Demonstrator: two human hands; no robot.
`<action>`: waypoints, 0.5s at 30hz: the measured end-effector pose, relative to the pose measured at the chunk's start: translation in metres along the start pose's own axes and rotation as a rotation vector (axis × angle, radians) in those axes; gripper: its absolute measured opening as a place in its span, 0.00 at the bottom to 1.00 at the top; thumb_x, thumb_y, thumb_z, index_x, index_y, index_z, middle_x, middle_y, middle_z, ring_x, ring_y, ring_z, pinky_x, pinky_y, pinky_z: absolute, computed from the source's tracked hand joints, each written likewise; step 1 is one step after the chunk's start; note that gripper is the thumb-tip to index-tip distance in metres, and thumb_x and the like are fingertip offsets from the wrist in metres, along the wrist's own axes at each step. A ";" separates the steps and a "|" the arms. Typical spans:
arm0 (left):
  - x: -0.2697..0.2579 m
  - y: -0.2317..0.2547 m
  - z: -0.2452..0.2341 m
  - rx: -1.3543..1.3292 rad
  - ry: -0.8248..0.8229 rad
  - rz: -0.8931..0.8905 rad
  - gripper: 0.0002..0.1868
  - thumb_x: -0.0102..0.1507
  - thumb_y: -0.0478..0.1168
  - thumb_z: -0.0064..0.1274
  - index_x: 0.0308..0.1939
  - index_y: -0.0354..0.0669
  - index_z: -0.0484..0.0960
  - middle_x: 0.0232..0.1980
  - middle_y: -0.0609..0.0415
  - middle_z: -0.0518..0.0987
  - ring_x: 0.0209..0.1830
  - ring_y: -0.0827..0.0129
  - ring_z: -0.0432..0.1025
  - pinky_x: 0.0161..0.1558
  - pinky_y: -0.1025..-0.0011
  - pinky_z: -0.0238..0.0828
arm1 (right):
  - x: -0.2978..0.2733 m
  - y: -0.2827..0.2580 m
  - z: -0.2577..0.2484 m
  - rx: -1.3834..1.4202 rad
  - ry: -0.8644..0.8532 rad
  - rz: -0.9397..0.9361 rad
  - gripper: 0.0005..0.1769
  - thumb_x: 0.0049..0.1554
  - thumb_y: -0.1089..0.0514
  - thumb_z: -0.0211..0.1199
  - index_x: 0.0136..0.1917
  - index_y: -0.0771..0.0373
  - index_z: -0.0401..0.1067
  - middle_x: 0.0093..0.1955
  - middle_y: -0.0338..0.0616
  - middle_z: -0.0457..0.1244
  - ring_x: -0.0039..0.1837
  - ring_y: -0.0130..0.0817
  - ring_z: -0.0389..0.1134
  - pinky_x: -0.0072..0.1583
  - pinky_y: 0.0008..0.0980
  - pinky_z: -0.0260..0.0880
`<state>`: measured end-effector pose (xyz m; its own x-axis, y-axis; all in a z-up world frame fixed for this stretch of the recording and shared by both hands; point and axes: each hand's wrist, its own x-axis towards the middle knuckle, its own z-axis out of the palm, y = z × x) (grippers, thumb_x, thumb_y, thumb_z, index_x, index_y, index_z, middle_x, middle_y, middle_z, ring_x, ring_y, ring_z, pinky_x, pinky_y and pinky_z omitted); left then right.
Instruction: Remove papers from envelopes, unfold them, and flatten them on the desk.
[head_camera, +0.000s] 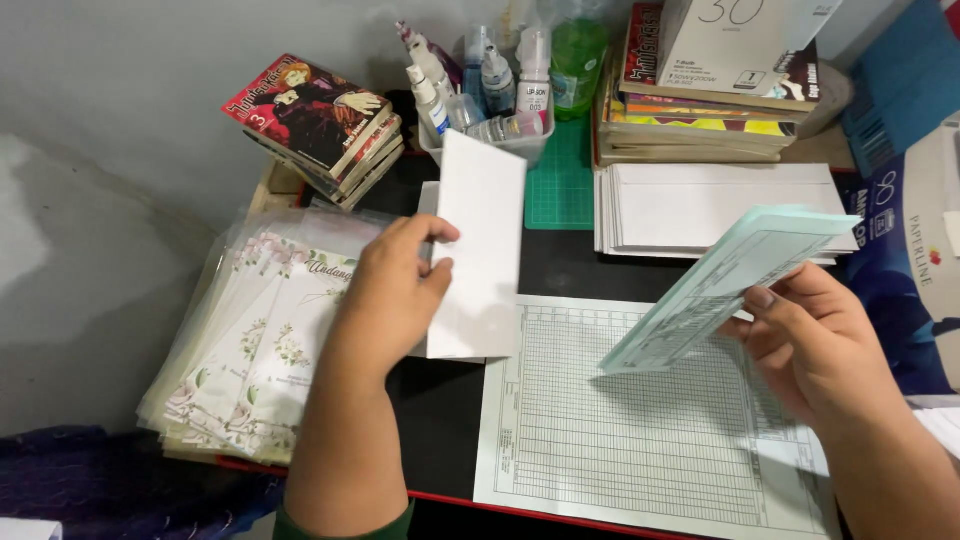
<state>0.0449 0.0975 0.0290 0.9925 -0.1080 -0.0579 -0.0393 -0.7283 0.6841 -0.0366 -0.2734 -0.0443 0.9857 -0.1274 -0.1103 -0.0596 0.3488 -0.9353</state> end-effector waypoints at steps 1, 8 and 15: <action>0.002 -0.010 -0.004 0.002 0.002 -0.003 0.13 0.62 0.33 0.53 0.49 0.52 0.81 0.53 0.57 0.79 0.36 0.67 0.74 0.44 0.66 0.71 | 0.000 -0.001 0.002 0.002 -0.004 0.002 0.13 0.63 0.67 0.54 0.61 0.66 0.69 0.59 0.52 0.68 0.61 0.45 0.71 0.59 0.44 0.73; 0.011 -0.045 -0.004 0.322 0.002 -0.294 0.14 0.61 0.40 0.58 0.50 0.52 0.75 0.56 0.56 0.74 0.46 0.55 0.73 0.44 0.54 0.69 | 0.002 0.003 -0.001 -0.038 0.051 0.007 0.10 0.64 0.68 0.53 0.58 0.65 0.68 0.53 0.49 0.66 0.53 0.41 0.67 0.58 0.43 0.70; 0.010 -0.009 0.015 0.392 -0.092 -0.252 0.44 0.55 0.68 0.62 0.68 0.52 0.69 0.68 0.51 0.65 0.68 0.49 0.59 0.65 0.48 0.60 | 0.005 0.001 -0.002 -0.089 0.123 0.030 0.08 0.64 0.67 0.54 0.56 0.60 0.68 0.46 0.41 0.63 0.42 0.30 0.59 0.53 0.39 0.64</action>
<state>0.0534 0.0931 0.0117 0.9630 0.0580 -0.2633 0.1427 -0.9382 0.3154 -0.0324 -0.2751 -0.0466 0.9567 -0.2333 -0.1738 -0.1077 0.2710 -0.9565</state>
